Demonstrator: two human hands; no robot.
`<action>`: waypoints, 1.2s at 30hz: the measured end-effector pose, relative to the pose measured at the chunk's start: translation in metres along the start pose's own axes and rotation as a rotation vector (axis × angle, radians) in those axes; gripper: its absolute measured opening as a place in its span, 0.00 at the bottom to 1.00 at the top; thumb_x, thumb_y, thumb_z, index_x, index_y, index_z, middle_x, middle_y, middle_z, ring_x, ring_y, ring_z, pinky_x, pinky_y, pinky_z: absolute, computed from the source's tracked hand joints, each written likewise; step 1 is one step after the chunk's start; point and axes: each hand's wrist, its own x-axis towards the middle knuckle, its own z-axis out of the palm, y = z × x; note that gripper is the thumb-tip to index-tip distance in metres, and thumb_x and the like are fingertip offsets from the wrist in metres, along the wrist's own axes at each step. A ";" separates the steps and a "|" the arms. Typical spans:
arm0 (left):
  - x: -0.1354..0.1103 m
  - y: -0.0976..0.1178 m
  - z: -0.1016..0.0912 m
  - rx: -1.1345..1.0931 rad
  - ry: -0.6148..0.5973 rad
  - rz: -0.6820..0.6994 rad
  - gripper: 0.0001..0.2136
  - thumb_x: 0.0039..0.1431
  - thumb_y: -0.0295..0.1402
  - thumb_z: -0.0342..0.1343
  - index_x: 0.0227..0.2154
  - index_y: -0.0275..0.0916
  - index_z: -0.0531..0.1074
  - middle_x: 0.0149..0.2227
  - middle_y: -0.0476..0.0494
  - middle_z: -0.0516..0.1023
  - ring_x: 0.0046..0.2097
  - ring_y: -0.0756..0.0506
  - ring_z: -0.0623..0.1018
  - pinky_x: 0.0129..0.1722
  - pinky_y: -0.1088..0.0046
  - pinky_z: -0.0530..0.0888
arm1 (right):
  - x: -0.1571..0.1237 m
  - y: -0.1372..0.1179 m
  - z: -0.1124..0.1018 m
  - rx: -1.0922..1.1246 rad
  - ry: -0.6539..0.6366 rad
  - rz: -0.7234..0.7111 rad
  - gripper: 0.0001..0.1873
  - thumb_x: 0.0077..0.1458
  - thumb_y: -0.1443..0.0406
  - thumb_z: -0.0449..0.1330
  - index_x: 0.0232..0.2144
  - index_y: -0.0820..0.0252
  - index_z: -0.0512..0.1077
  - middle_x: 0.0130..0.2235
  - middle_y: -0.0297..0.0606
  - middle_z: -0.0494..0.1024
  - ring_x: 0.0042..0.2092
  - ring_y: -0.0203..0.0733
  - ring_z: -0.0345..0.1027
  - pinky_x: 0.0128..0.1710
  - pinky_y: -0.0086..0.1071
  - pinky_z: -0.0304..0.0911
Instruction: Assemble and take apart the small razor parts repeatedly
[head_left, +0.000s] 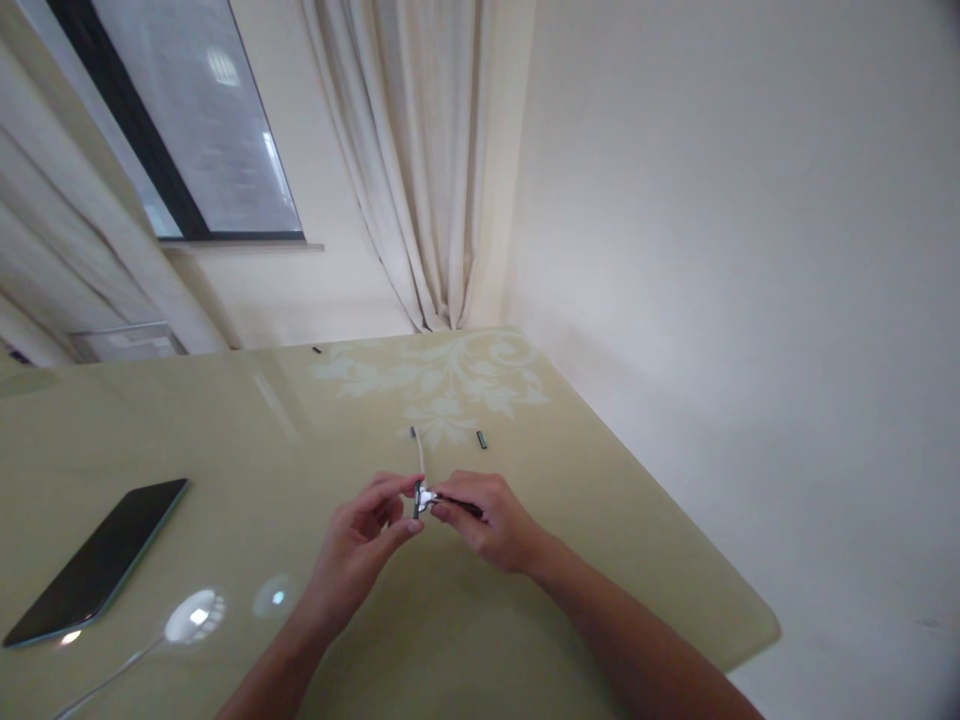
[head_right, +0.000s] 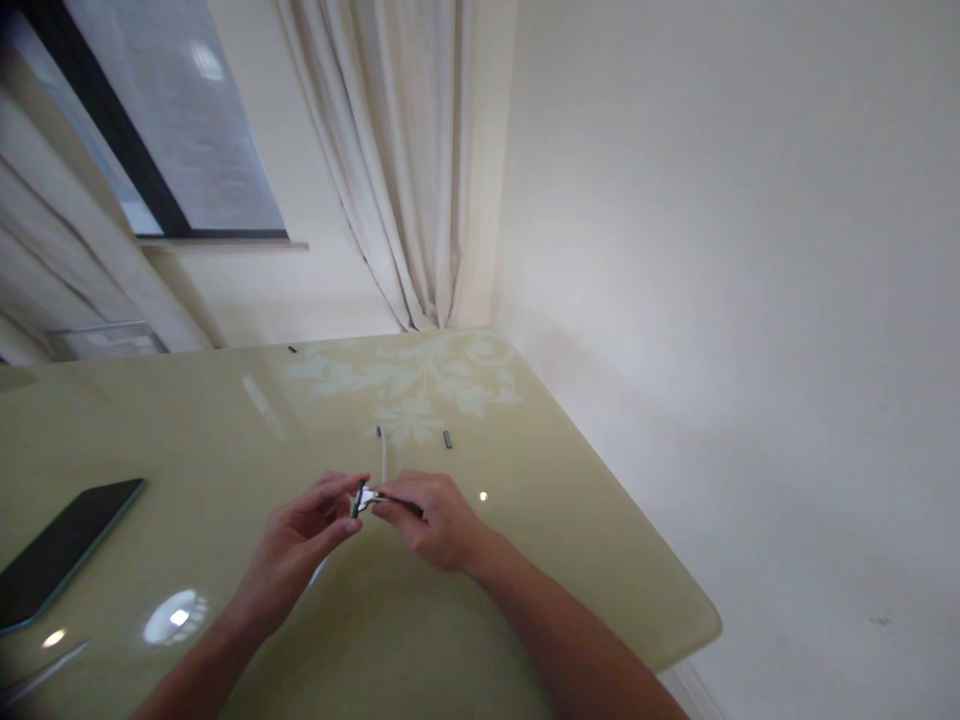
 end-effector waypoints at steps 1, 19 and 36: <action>0.000 -0.001 0.000 0.003 0.007 -0.009 0.18 0.55 0.38 0.70 0.48 0.44 0.82 0.35 0.48 0.73 0.33 0.50 0.71 0.34 0.75 0.70 | 0.001 0.000 -0.001 0.004 0.000 0.001 0.11 0.69 0.62 0.60 0.44 0.60 0.81 0.31 0.35 0.73 0.33 0.37 0.65 0.35 0.29 0.59; 0.030 -0.024 0.009 1.117 -0.036 -0.290 0.26 0.66 0.57 0.44 0.26 0.42 0.72 0.29 0.41 0.79 0.34 0.39 0.78 0.33 0.66 0.66 | 0.004 0.102 -0.080 -0.589 0.492 0.673 0.05 0.56 0.64 0.66 0.29 0.58 0.79 0.33 0.42 0.82 0.36 0.47 0.75 0.36 0.35 0.61; 0.087 -0.020 0.095 0.981 -0.120 0.065 0.21 0.72 0.44 0.42 0.37 0.40 0.79 0.39 0.39 0.83 0.42 0.41 0.80 0.44 0.67 0.70 | 0.024 0.079 -0.050 0.327 0.601 0.476 0.24 0.64 0.46 0.55 0.26 0.57 0.65 0.22 0.28 0.63 0.23 0.33 0.56 0.24 0.27 0.53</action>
